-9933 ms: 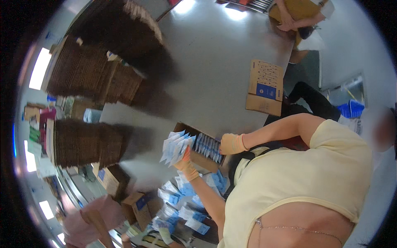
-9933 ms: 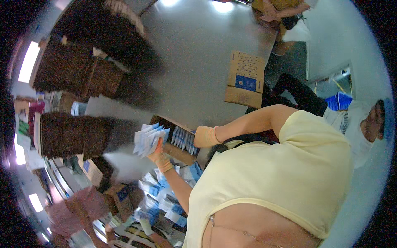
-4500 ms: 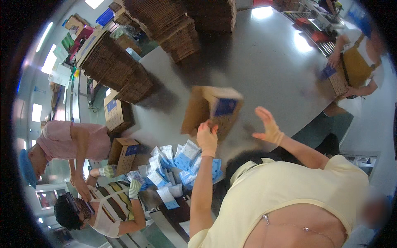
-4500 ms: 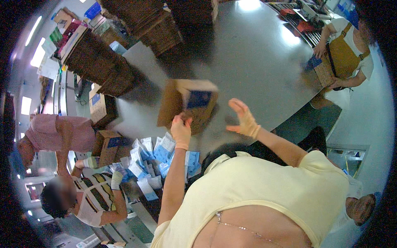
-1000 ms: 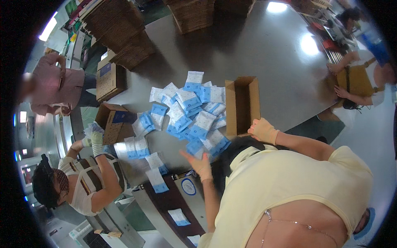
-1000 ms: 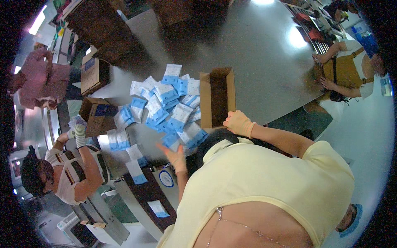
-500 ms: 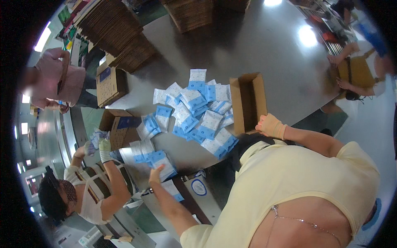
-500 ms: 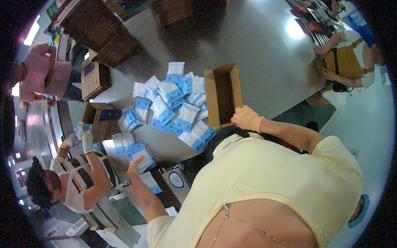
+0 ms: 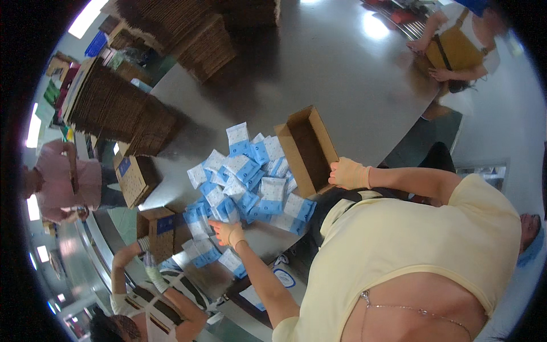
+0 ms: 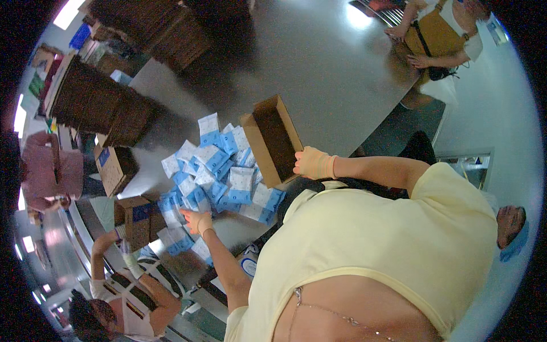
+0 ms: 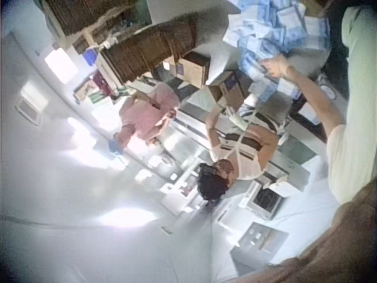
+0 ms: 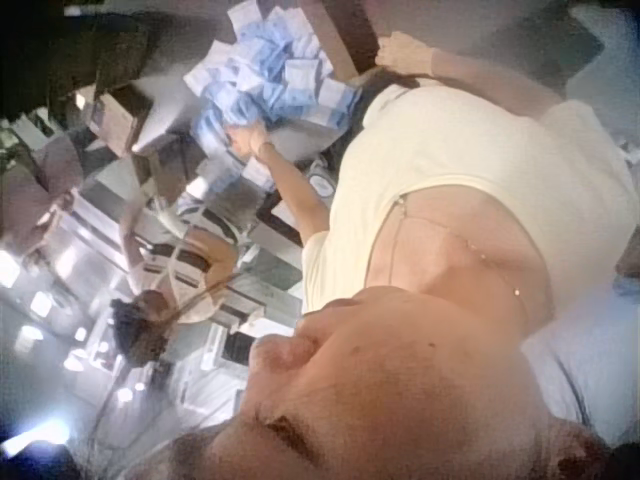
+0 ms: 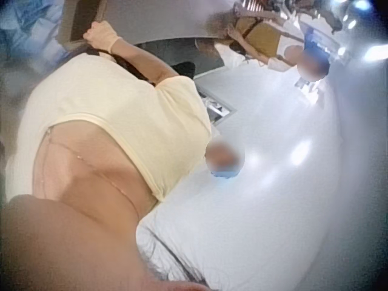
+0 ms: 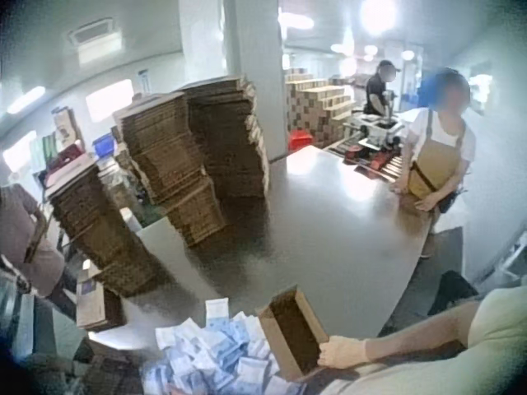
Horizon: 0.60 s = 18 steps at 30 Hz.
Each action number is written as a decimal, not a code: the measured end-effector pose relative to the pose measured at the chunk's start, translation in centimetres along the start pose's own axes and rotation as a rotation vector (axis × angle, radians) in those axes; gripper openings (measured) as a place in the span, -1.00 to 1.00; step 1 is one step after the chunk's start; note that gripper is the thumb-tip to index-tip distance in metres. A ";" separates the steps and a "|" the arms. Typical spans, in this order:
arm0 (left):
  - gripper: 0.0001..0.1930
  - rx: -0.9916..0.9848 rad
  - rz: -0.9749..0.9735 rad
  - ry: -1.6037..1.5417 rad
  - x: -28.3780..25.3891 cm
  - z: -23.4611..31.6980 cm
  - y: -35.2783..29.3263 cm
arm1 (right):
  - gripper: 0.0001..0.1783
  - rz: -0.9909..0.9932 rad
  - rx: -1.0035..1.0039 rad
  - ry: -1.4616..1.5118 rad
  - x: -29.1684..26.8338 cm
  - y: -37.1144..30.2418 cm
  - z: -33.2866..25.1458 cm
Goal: The person packs small blue and white packets into cardboard boxes on a metal table. They repeatedly pick up packets, place them into the boxes, and then close the boxes. Other workers are visible in the background performing similar tasks.
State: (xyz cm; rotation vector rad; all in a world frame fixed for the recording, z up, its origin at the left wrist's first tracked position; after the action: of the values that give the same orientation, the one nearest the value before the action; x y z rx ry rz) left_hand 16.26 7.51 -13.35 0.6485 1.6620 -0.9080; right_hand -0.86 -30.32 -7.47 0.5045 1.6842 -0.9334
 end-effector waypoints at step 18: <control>0.07 0.629 0.344 -0.353 -10.3 11.3 -10.8 | -0.77 0.146 0.179 0.088 2.5 -9.2 7.5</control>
State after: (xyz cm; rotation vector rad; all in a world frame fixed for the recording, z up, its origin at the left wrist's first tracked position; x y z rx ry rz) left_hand 16.66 -7.59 -2.31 1.0858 0.9023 -1.2123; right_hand -3.80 -42.10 -7.52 0.7881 1.6261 -0.9715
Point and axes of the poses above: each hand's wrist, its own y-axis towards the middle knuckle, its own x-axis out of the palm, z = x × y, the point moved 10 cm from there along y, towards the middle knuckle, and after that the axes turned 9 degrees about -x, right-handed, at the moved point
